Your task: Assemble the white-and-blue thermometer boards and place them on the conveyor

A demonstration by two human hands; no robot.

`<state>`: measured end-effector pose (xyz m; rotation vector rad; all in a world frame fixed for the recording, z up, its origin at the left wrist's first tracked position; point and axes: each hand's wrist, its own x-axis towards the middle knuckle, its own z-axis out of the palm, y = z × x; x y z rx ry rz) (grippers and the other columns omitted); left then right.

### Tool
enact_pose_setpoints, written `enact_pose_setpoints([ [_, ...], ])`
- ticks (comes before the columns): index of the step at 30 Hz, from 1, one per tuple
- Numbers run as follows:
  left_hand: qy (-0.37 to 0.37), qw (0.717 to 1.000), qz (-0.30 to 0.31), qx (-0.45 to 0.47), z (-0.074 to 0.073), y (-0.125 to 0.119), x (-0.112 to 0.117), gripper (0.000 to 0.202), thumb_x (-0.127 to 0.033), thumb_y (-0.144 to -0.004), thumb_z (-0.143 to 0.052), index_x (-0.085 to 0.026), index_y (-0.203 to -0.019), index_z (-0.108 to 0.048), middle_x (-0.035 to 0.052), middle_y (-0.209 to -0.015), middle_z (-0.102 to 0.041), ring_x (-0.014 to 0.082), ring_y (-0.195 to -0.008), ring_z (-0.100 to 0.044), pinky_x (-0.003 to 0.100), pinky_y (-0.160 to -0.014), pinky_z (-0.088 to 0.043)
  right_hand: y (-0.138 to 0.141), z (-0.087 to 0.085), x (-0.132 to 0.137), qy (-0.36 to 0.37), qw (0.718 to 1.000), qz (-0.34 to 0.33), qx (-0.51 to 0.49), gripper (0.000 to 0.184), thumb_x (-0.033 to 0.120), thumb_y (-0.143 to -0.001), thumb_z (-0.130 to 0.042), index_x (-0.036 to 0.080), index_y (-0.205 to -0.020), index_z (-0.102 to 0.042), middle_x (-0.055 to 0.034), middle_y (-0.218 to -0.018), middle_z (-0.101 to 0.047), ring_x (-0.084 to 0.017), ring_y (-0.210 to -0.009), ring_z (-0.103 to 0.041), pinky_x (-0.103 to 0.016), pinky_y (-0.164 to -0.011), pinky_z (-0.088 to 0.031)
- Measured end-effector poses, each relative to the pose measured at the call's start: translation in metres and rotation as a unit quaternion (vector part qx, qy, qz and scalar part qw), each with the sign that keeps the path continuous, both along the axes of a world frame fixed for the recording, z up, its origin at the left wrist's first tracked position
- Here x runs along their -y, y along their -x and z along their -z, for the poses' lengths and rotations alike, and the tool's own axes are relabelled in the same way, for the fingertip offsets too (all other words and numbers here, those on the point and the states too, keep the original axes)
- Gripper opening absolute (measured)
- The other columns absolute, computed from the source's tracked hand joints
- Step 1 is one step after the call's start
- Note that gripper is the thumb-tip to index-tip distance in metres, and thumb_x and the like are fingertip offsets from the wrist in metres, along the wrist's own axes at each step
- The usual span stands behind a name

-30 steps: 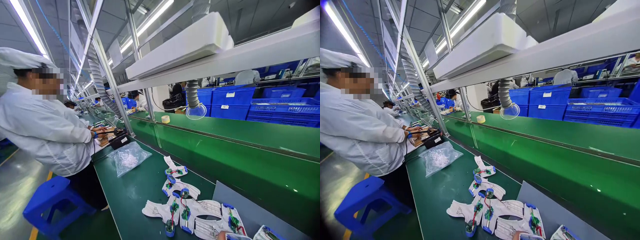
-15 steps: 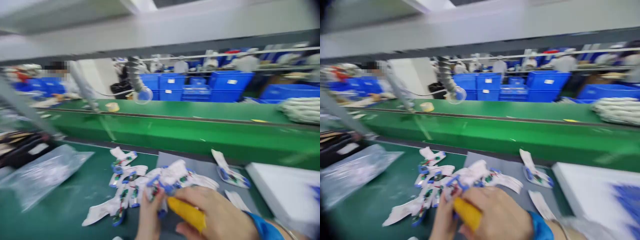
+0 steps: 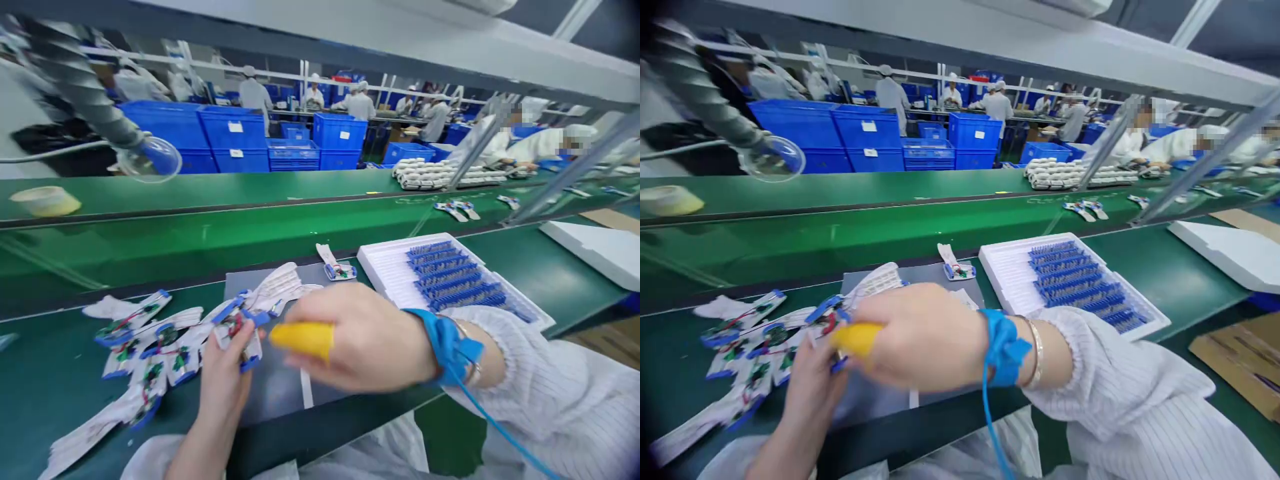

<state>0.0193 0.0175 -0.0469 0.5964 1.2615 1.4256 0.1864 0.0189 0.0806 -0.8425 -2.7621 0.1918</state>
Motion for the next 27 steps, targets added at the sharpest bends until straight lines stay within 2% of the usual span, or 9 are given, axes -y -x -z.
enact_pose_setpoints([
  [2, -0.024, 0.999, -0.025, 0.026, -0.003, 0.0, 0.001, 0.038, -0.032, -0.06, -0.074, -0.019, -0.09, -0.055, -0.0051, -0.074, -0.061, 0.0093, -0.059, -0.058, 0.021, -0.058, -0.046, -0.001, 0.015, -0.021, -0.026, 1.0, -0.011, -0.007, 0.023, 0.027, -0.088, -0.043, 0.015, -0.097, -0.061, -0.0048, -0.089, -0.06, -0.014, -0.078, -0.056, -0.024, -0.068, -0.047],
  [4, -0.036, 0.998, -0.035, 0.043, -0.003, 0.002, 0.003, 0.041, -0.028, -0.058, -0.075, -0.017, -0.092, -0.056, -0.0036, -0.076, -0.062, 0.0089, -0.058, -0.057, 0.02, -0.056, -0.045, 0.004, 0.036, -0.036, -0.017, 1.0, -0.006, -0.024, 0.024, 0.027, -0.089, -0.043, 0.014, -0.102, -0.058, -0.0064, -0.096, -0.058, -0.015, -0.083, -0.056, -0.025, -0.071, -0.047],
  [6, -0.042, 0.998, -0.03, 0.042, -0.003, 0.005, 0.007, 0.044, -0.028, -0.06, -0.074, -0.018, -0.099, -0.055, -0.0016, -0.08, -0.063, 0.0111, -0.063, -0.058, 0.022, -0.06, -0.046, 0.012, 0.054, -0.043, -0.007, 0.999, -0.01, -0.031, 0.026, 0.029, -0.088, -0.045, 0.015, -0.108, -0.055, -0.007, -0.105, -0.055, -0.016, -0.091, -0.054, -0.027, -0.077, -0.046],
  [8, -0.058, 0.998, -0.02, 0.032, -0.003, 0.006, 0.01, 0.047, -0.027, -0.063, -0.073, -0.018, -0.105, -0.054, 0.0007, -0.088, -0.064, 0.0144, -0.076, -0.06, 0.025, -0.069, -0.047, 0.022, 0.065, -0.044, -0.014, 0.999, -0.026, -0.015, 0.03, 0.032, -0.088, -0.047, 0.015, -0.112, -0.053, -0.0076, -0.109, -0.053, -0.018, -0.095, -0.052, -0.03, -0.079, -0.045],
  [11, -0.08, 0.997, -0.014, 0.013, -0.002, 0.009, 0.013, 0.046, -0.026, -0.067, -0.07, -0.019, -0.109, -0.053, 0.0024, -0.099, -0.064, 0.0166, -0.092, -0.058, 0.028, -0.083, -0.044, 0.034, 0.068, -0.041, -0.036, 0.998, -0.034, 0.031, 0.032, 0.035, -0.087, -0.048, 0.015, -0.112, -0.052, -0.0081, -0.105, -0.053, -0.02, -0.092, -0.052, -0.033, -0.075, -0.046],
  [15, -0.079, 0.996, -0.025, -0.028, 0.0, 0.011, 0.013, 0.043, -0.028, -0.068, -0.068, -0.019, -0.108, -0.052, 0.0036, -0.098, -0.063, 0.0181, -0.09, -0.058, 0.032, -0.084, -0.043, 0.046, 0.062, -0.04, -0.042, 0.996, 0.006, 0.081, 0.028, 0.033, -0.084, -0.051, 0.016, -0.105, -0.053, -0.0066, -0.097, -0.052, -0.018, -0.075, -0.053, -0.029, -0.061, -0.045],
  [19, -0.086, 0.993, -0.041, -0.064, 0.001, 0.012, 0.011, 0.043, -0.026, -0.067, -0.067, -0.017, -0.107, -0.053, 0.0047, -0.098, -0.063, 0.0186, -0.09, -0.058, 0.032, -0.085, -0.042, 0.052, 0.063, -0.044, -0.055, 0.992, -0.006, 0.118, 0.023, 0.034, -0.084, -0.051, 0.013, -0.095, -0.056, -0.0069, -0.095, -0.052, -0.017, -0.072, -0.053, -0.028, -0.058, -0.044],
  [22, -0.072, 0.996, -0.039, -0.04, 0.004, 0.013, 0.01, 0.046, -0.026, -0.065, -0.069, -0.016, -0.107, -0.053, 0.0043, -0.093, -0.064, 0.018, -0.084, -0.058, 0.031, -0.079, -0.044, 0.051, 0.072, -0.051, -0.051, 0.993, -0.028, 0.101, 0.024, 0.036, -0.085, -0.051, 0.014, -0.094, -0.057, -0.0062, -0.094, -0.053, -0.017, -0.074, -0.053, -0.028, -0.06, -0.044],
  [27, -0.046, 0.998, -0.028, 0.042, 0.012, 0.013, 0.006, 0.047, -0.026, -0.061, -0.072, -0.016, -0.104, -0.054, 0.0028, -0.086, -0.064, 0.0151, -0.075, -0.058, 0.027, -0.069, -0.046, 0.041, 0.094, -0.063, -0.04, 0.996, -0.077, 0.015, 0.03, 0.041, -0.087, -0.048, 0.016, -0.102, -0.056, -0.0055, -0.092, -0.057, -0.016, -0.077, -0.055, -0.027, -0.063, -0.044],
])
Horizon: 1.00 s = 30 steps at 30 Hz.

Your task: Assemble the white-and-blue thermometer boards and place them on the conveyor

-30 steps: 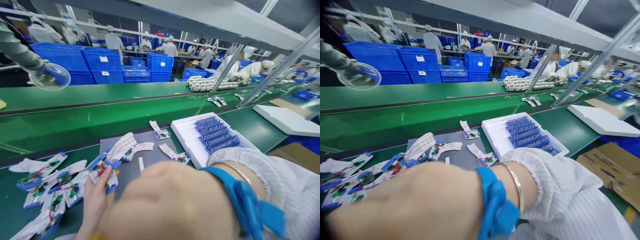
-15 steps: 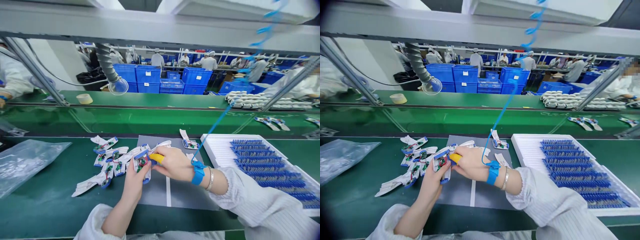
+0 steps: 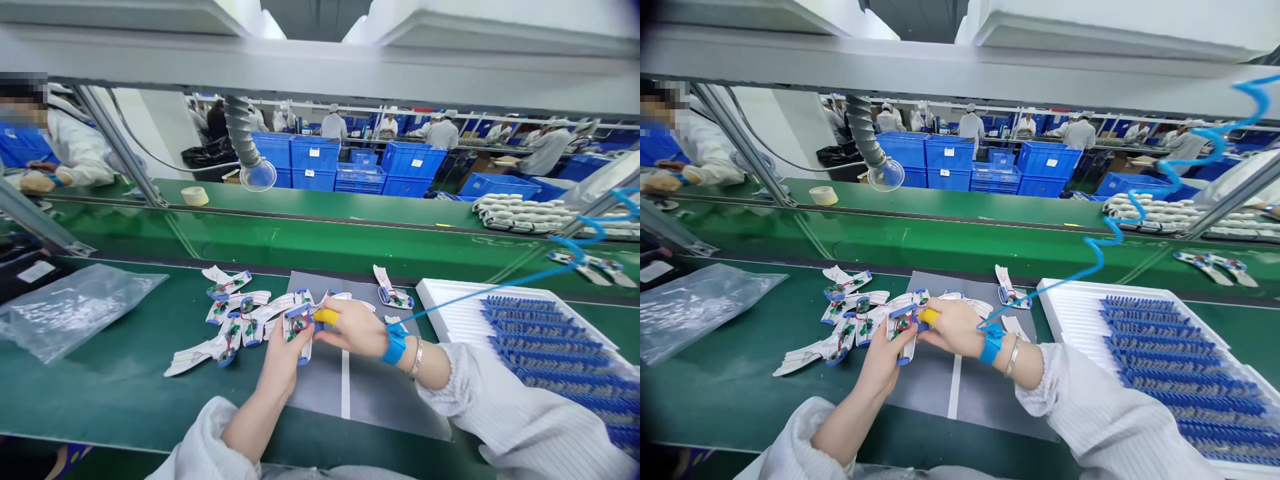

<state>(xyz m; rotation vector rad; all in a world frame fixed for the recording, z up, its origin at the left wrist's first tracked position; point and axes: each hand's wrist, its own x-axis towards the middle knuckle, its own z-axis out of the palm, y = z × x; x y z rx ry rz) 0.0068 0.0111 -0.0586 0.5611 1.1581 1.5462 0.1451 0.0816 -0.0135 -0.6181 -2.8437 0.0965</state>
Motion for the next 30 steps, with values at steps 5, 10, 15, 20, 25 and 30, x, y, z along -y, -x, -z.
enact_pose_setpoints([
  [5, 0.009, 1.0, -0.01, 0.022, 0.012, -0.006, -0.002, 0.041, -0.025, -0.059, -0.073, -0.015, -0.095, -0.055, 0.0005, -0.078, -0.063, 0.0112, -0.064, -0.055, 0.024, -0.061, -0.045, -0.005, 0.019, 0.0, -0.06, 0.998, -0.011, 0.002, 0.026, 0.037, -0.089, -0.046, 0.015, -0.093, -0.059, -0.0057, -0.084, -0.058, -0.017, -0.074, -0.054, -0.028, -0.06, -0.042],
  [10, 0.0, 1.0, -0.029, 0.001, 0.022, -0.006, -0.004, 0.041, -0.026, -0.062, -0.072, -0.015, -0.097, -0.054, 0.0021, -0.084, -0.062, 0.0126, -0.07, -0.056, 0.024, -0.064, -0.047, 0.002, 0.028, 0.014, -0.099, 0.993, 0.051, 0.04, 0.018, 0.029, -0.085, -0.052, 0.013, -0.089, -0.059, -0.0078, -0.082, -0.056, -0.021, -0.08, -0.052, -0.034, -0.067, -0.042],
  [15, -0.013, 0.999, -0.007, -0.035, 0.015, 0.005, -0.006, 0.044, -0.029, -0.062, -0.072, -0.018, -0.1, -0.054, 0.0024, -0.089, -0.062, 0.0131, -0.073, -0.057, 0.025, -0.066, -0.049, -0.007, 0.014, 0.001, -0.067, 0.99, 0.038, -0.118, 0.032, 0.031, -0.082, -0.052, 0.012, -0.108, -0.051, -0.0122, -0.1, -0.052, -0.024, -0.091, -0.047, -0.04, -0.076, -0.042],
  [20, 0.008, 0.999, 0.006, -0.031, 0.009, 0.011, -0.007, 0.046, -0.031, -0.062, -0.072, -0.016, -0.102, -0.054, 0.0035, -0.091, -0.062, 0.0126, -0.072, -0.058, 0.027, -0.069, -0.049, -0.018, -0.009, -0.02, -0.025, 0.963, 0.077, -0.258, 0.025, 0.023, -0.086, -0.046, 0.02, -0.11, -0.05, -0.0102, -0.107, -0.049, -0.023, -0.103, -0.045, -0.042, -0.086, -0.041],
  [25, -0.026, 0.997, 0.015, -0.069, 0.011, 0.01, -0.006, 0.045, -0.031, -0.066, -0.07, -0.02, -0.106, -0.052, 0.0035, -0.096, -0.061, 0.0151, -0.08, -0.058, 0.029, -0.074, -0.049, -0.009, -0.009, -0.014, 0.044, 0.977, 0.054, -0.2, 0.03, 0.026, -0.083, -0.051, 0.018, -0.112, -0.052, -0.0114, -0.116, -0.047, -0.024, -0.111, -0.041, -0.044, -0.093, -0.038],
  [30, -0.056, 0.98, 0.009, -0.188, 0.007, 0.013, -0.001, 0.038, -0.031, -0.071, -0.065, -0.022, -0.105, -0.052, 0.003, -0.099, -0.061, 0.0172, -0.089, -0.057, 0.029, -0.081, -0.044, 0.001, -0.003, -0.01, 0.094, 0.978, 0.083, -0.168, 0.041, 0.027, -0.077, -0.054, 0.018, -0.117, -0.05, -0.01, -0.118, -0.048, -0.024, -0.113, -0.041, -0.05, -0.101, -0.027],
])
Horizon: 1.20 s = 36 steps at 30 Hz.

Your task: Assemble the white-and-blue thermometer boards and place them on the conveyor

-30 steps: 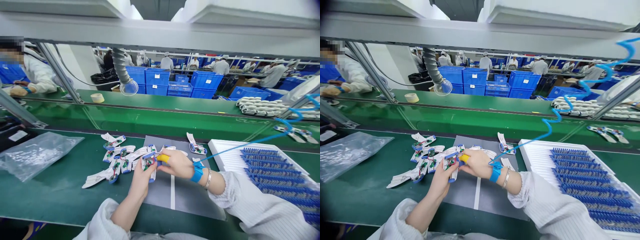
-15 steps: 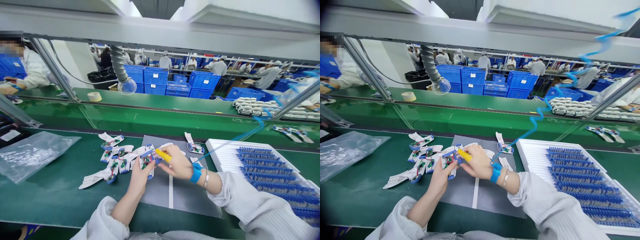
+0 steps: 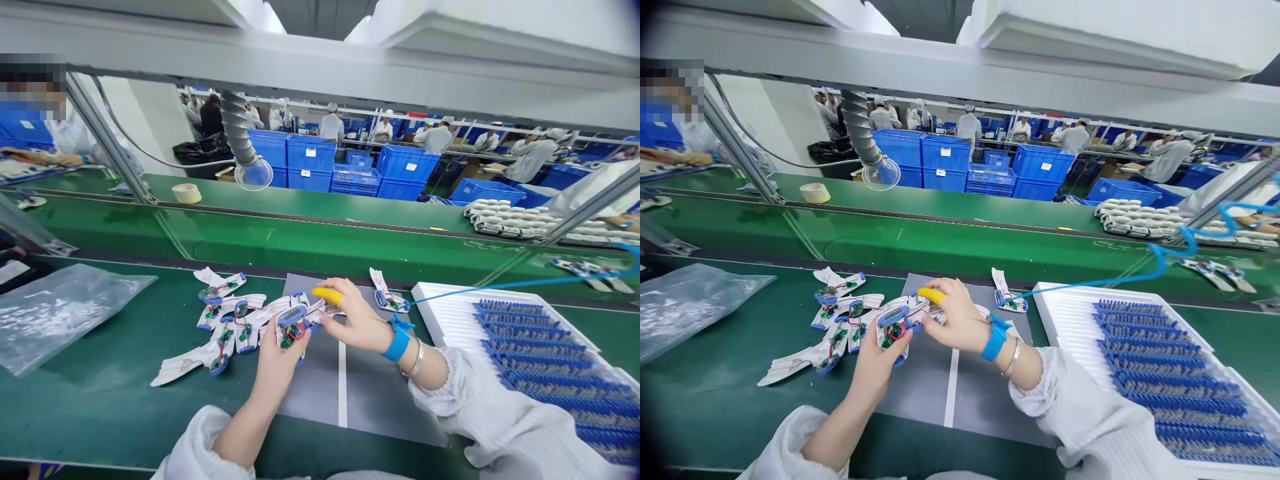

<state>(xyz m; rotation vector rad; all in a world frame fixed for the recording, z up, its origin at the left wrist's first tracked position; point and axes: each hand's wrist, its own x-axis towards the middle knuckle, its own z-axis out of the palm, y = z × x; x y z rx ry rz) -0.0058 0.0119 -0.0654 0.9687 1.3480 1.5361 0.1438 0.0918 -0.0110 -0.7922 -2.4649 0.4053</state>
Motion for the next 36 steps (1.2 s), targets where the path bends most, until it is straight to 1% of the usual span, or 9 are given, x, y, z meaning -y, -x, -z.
enact_pose_setpoints([
  [4, -0.002, 0.999, -0.005, -0.041, -0.004, 0.001, 0.002, 0.035, -0.03, -0.072, -0.063, -0.021, -0.104, -0.051, 0.0037, -0.1, -0.06, 0.0173, -0.091, -0.057, 0.029, -0.082, -0.043, 0.004, 0.0, 0.001, 0.032, 0.998, 0.033, 0.042, 0.042, 0.029, -0.073, -0.056, 0.022, -0.115, -0.053, -0.0076, -0.119, -0.049, -0.027, -0.116, -0.038, -0.06, -0.101, -0.013],
  [10, -0.014, 0.998, -0.015, -0.063, -0.006, -0.002, 0.002, 0.035, -0.027, -0.071, -0.064, -0.02, -0.103, -0.053, 0.0043, -0.101, -0.062, 0.0178, -0.093, -0.057, 0.029, -0.085, -0.042, 0.008, 0.001, 0.005, 0.049, 0.995, 0.039, 0.075, 0.04, 0.03, -0.073, -0.06, 0.023, -0.112, -0.054, -0.0056, -0.116, -0.053, -0.025, -0.117, -0.038, -0.059, -0.103, -0.007],
  [14, 0.0, 0.999, -0.013, -0.042, -0.005, -0.001, 0.001, 0.034, -0.027, -0.07, -0.064, -0.019, -0.102, -0.054, 0.0048, -0.1, -0.063, 0.0185, -0.093, -0.057, 0.029, -0.084, -0.043, 0.006, 0.003, 0.006, 0.048, 0.995, 0.016, 0.088, 0.035, 0.031, -0.08, -0.055, 0.023, -0.114, -0.053, -0.0065, -0.111, -0.057, -0.023, -0.112, -0.043, -0.059, -0.102, -0.003],
  [17, 0.016, 0.999, -0.011, -0.032, -0.003, 0.001, 0.001, 0.033, -0.028, -0.069, -0.065, -0.019, -0.1, -0.056, 0.0042, -0.096, -0.064, 0.0189, -0.088, -0.059, 0.029, -0.08, -0.044, 0.003, 0.003, 0.005, 0.043, 0.995, 0.001, 0.09, 0.032, 0.035, -0.086, -0.049, 0.023, -0.116, -0.052, -0.0072, -0.109, -0.057, -0.022, -0.107, -0.045, -0.06, -0.102, -0.007],
  [22, 0.01, 0.999, 0.0, -0.037, -0.003, 0.001, 0.004, 0.034, -0.027, -0.069, -0.065, -0.02, -0.101, -0.056, 0.0043, -0.097, -0.064, 0.0196, -0.09, -0.058, 0.028, -0.08, -0.044, 0.001, 0.001, 0.005, 0.06, 0.992, -0.018, 0.112, 0.04, 0.043, -0.08, -0.057, 0.022, -0.115, -0.054, -0.0074, -0.104, -0.057, -0.024, -0.103, -0.047, -0.06, -0.1, -0.013],
  [26, 0.019, 0.998, 0.012, -0.057, -0.006, -0.001, 0.006, 0.034, -0.028, -0.069, -0.064, -0.02, -0.102, -0.055, 0.0054, -0.099, -0.064, 0.02, -0.09, -0.058, 0.029, -0.079, -0.044, 0.002, 0.004, 0.005, 0.086, 0.99, 0.011, 0.111, 0.03, 0.041, -0.082, -0.056, 0.023, -0.107, -0.059, -0.006, -0.098, -0.061, -0.023, -0.098, -0.051, -0.058, -0.099, -0.015],
  [29, 0.037, 0.998, 0.024, -0.047, -0.004, -0.002, 0.007, 0.035, -0.029, -0.069, -0.064, -0.019, -0.102, -0.055, 0.0048, -0.093, -0.064, 0.0185, -0.08, -0.059, 0.028, -0.074, -0.046, 0.001, 0.003, 0.001, 0.093, 0.989, 0.001, 0.113, 0.029, 0.042, -0.081, -0.058, 0.024, -0.104, -0.06, -0.0045, -0.096, -0.062, -0.022, -0.096, -0.053, -0.056, -0.099, -0.017],
  [33, 0.047, 0.997, 0.054, 0.001, 0.003, -0.001, 0.006, 0.037, -0.031, -0.068, -0.065, -0.019, -0.102, -0.054, 0.004, -0.089, -0.063, 0.0168, -0.074, -0.058, 0.028, -0.069, -0.047, -0.006, -0.009, -0.006, 0.121, 0.98, -0.077, 0.134, 0.026, 0.038, -0.086, -0.05, 0.019, -0.101, -0.062, -0.0045, -0.087, -0.064, -0.017, -0.081, -0.058, -0.034, -0.083, -0.04],
  [36, 0.056, 0.995, 0.068, 0.051, 0.005, -0.001, 0.004, 0.042, -0.032, -0.066, -0.067, -0.02, -0.103, -0.053, 0.0027, -0.088, -0.063, 0.0164, -0.072, -0.058, 0.028, -0.068, -0.048, -0.013, -0.019, -0.007, 0.129, 0.974, -0.104, 0.155, 0.027, 0.032, -0.091, -0.041, 0.018, -0.103, -0.061, -0.0035, -0.081, -0.064, -0.014, -0.067, -0.057, -0.024, -0.064, -0.042],
])
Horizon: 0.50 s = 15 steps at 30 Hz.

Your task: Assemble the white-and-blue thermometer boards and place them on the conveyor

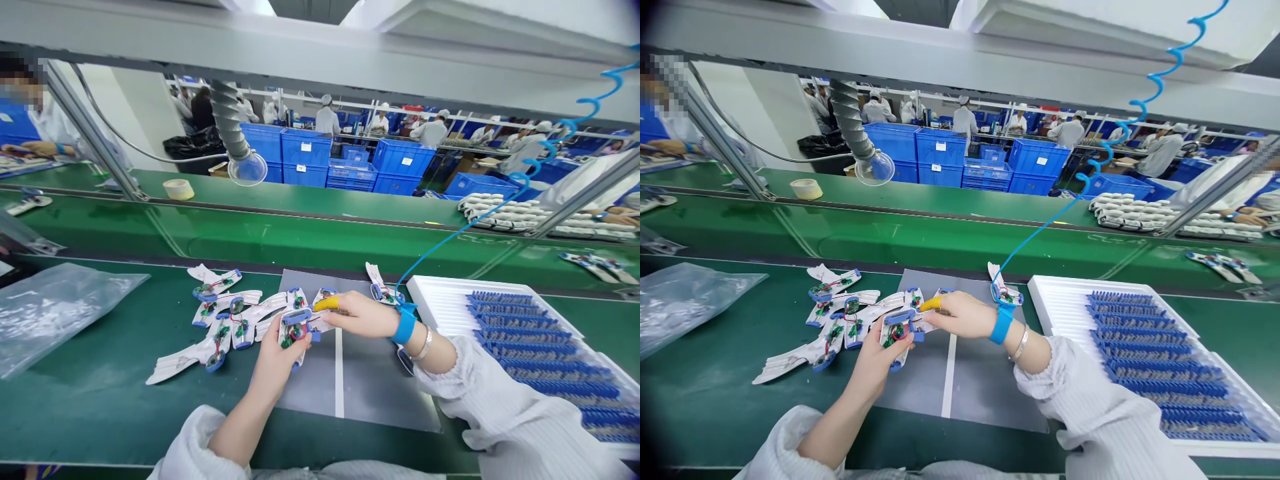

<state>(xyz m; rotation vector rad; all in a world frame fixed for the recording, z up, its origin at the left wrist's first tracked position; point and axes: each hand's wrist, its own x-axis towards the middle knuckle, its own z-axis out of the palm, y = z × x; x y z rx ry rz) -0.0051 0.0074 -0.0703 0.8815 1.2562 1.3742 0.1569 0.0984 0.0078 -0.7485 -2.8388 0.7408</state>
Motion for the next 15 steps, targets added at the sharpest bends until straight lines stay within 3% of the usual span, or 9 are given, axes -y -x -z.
enact_pose_setpoints([
  [4, 0.019, 0.999, 0.031, 0.013, 0.001, 0.001, -0.003, 0.056, -0.033, -0.063, -0.07, -0.023, -0.112, -0.047, 0.0062, -0.103, -0.06, 0.0188, -0.082, -0.06, 0.031, -0.073, -0.048, -0.016, 0.005, -0.011, 0.016, 0.999, 0.004, 0.045, 0.021, 0.032, -0.086, -0.049, 0.017, -0.09, -0.064, 0.0002, -0.065, -0.061, -0.011, -0.054, -0.051, -0.022, -0.053, -0.037],
  [6, 0.016, 1.0, 0.02, 0.015, 0.006, 0.005, -0.007, 0.061, -0.037, -0.063, -0.069, -0.024, -0.116, -0.043, 0.0092, -0.113, -0.056, 0.021, -0.094, -0.059, 0.032, -0.08, -0.046, -0.026, 0.014, -0.032, 0.08, 0.994, 0.07, 0.039, 0.018, 0.032, -0.082, -0.056, 0.017, -0.085, -0.065, 0.0011, -0.066, -0.061, -0.011, -0.056, -0.052, -0.021, -0.055, -0.039],
  [8, 0.002, 1.0, -0.018, 0.012, 0.014, 0.009, -0.012, 0.061, -0.043, -0.065, -0.066, -0.023, -0.116, -0.041, 0.0116, -0.118, -0.053, 0.0222, -0.102, -0.057, 0.034, -0.085, -0.044, -0.038, 0.023, -0.064, 0.116, 0.975, 0.188, 0.021, 0.02, 0.032, -0.082, -0.057, 0.015, -0.09, -0.064, -0.0006, -0.074, -0.063, -0.012, -0.063, -0.056, -0.022, -0.059, -0.042],
  [10, -0.02, 0.998, -0.027, -0.053, 0.022, 0.014, -0.018, 0.053, -0.048, -0.071, -0.058, -0.021, -0.114, -0.042, 0.0138, -0.12, -0.052, 0.0228, -0.105, -0.056, 0.035, -0.087, -0.044, -0.048, 0.031, -0.099, 0.097, 0.953, 0.286, 0.015, 0.026, 0.032, -0.089, -0.047, 0.01, -0.094, -0.061, -0.0038, -0.077, -0.062, -0.012, -0.064, -0.056, -0.024, -0.059, -0.046],
  [15, -0.071, 0.952, 0.087, -0.283, 0.023, 0.005, -0.045, 0.036, -0.042, -0.079, -0.046, -0.019, -0.106, -0.051, 0.0141, -0.112, -0.059, 0.0232, -0.103, -0.057, 0.035, -0.086, -0.045, -0.062, 0.046, -0.154, 0.023, 0.909, 0.416, -0.008, 0.028, 0.032, -0.089, -0.05, 0.013, -0.108, -0.053, -0.0064, -0.102, -0.057, -0.015, -0.084, -0.058, -0.033, -0.072, -0.051],
])
